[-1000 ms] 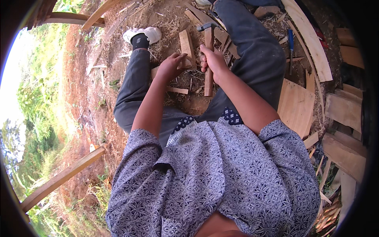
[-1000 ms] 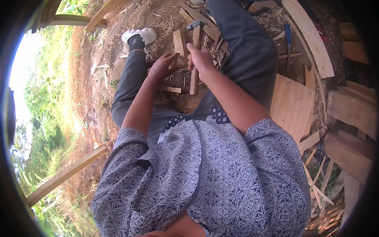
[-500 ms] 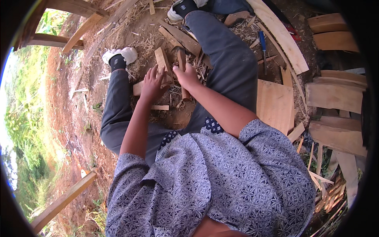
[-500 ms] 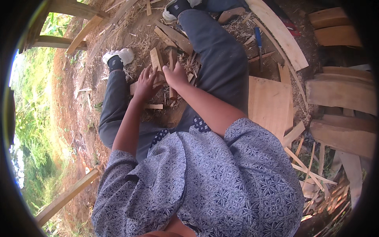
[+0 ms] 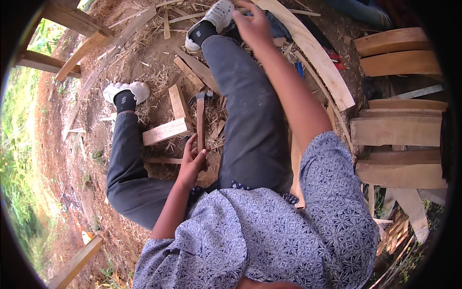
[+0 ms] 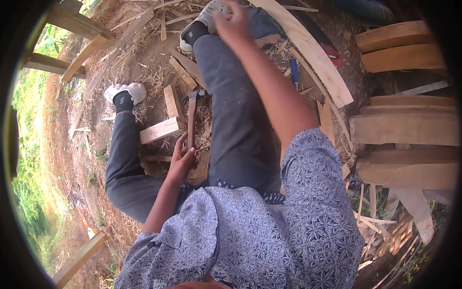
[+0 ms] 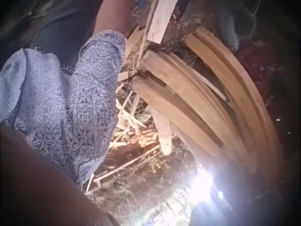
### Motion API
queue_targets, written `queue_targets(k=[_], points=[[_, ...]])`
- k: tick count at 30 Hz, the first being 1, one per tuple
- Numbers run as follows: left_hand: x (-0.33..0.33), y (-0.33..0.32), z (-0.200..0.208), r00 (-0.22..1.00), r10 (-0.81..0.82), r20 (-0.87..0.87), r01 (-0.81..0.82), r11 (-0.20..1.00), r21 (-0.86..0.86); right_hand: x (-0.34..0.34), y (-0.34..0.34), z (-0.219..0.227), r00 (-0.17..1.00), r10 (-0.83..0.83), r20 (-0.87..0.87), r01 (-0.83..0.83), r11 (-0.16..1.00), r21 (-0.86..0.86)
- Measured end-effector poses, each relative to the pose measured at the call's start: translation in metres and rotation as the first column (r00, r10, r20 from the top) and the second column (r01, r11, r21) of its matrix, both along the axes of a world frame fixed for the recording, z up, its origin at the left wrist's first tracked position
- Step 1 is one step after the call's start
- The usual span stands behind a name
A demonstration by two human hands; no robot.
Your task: The person sits on the ground and assembles small wooden pieces into a frame-like structure. They use a hammer to drive nails and a hand saw to cut a thin wooden strip, then fit the pieces together.
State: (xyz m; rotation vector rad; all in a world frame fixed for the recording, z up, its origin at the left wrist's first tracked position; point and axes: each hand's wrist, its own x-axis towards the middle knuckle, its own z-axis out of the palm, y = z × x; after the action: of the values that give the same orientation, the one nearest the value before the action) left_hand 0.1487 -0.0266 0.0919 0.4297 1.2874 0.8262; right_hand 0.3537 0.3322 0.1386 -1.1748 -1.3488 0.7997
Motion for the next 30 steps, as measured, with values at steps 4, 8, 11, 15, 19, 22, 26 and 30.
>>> queue_targets(k=[4,8,11,15,19,22,26,30], points=[[-0.009,0.014,-0.01,0.999,0.005,-0.046,-0.004,1.0,0.027,0.107,0.102,-0.121,0.572,-0.17,0.803,0.318,0.948,-0.026],[-0.021,0.007,-0.021,0.998,0.046,-0.035,-0.047,0.999,-0.022,0.132,0.107,-0.154,0.535,0.191,0.823,0.311,0.861,-0.402],[-0.021,0.012,-0.014,0.998,0.06,0.001,-0.06,0.997,-0.056,0.117,0.088,-0.152,0.53,0.127,0.839,0.356,0.864,-0.356],[-0.019,0.013,-0.02,0.998,0.064,-0.017,-0.065,0.997,-0.045,0.103,0.043,-0.14,0.505,0.045,0.862,0.178,0.972,-0.156],[-0.023,0.011,-0.032,0.999,0.041,-0.003,-0.041,0.998,-0.042,0.115,-0.007,-0.143,0.524,0.018,0.852,0.113,0.989,-0.091],[-0.024,0.013,-0.032,1.0,0.017,-0.004,-0.017,0.998,-0.059,0.129,-0.005,-0.148,0.575,-0.031,0.818,0.163,0.984,-0.077],[-0.023,0.014,-0.033,1.0,0.003,-0.016,-0.004,0.998,-0.066,0.156,0.072,-0.147,0.587,-0.262,0.766,0.245,0.959,0.141],[-0.026,0.014,-0.034,1.0,0.004,-0.026,-0.006,0.996,-0.093,0.162,0.127,-0.152,0.517,-0.014,0.856,0.337,0.923,-0.188]])
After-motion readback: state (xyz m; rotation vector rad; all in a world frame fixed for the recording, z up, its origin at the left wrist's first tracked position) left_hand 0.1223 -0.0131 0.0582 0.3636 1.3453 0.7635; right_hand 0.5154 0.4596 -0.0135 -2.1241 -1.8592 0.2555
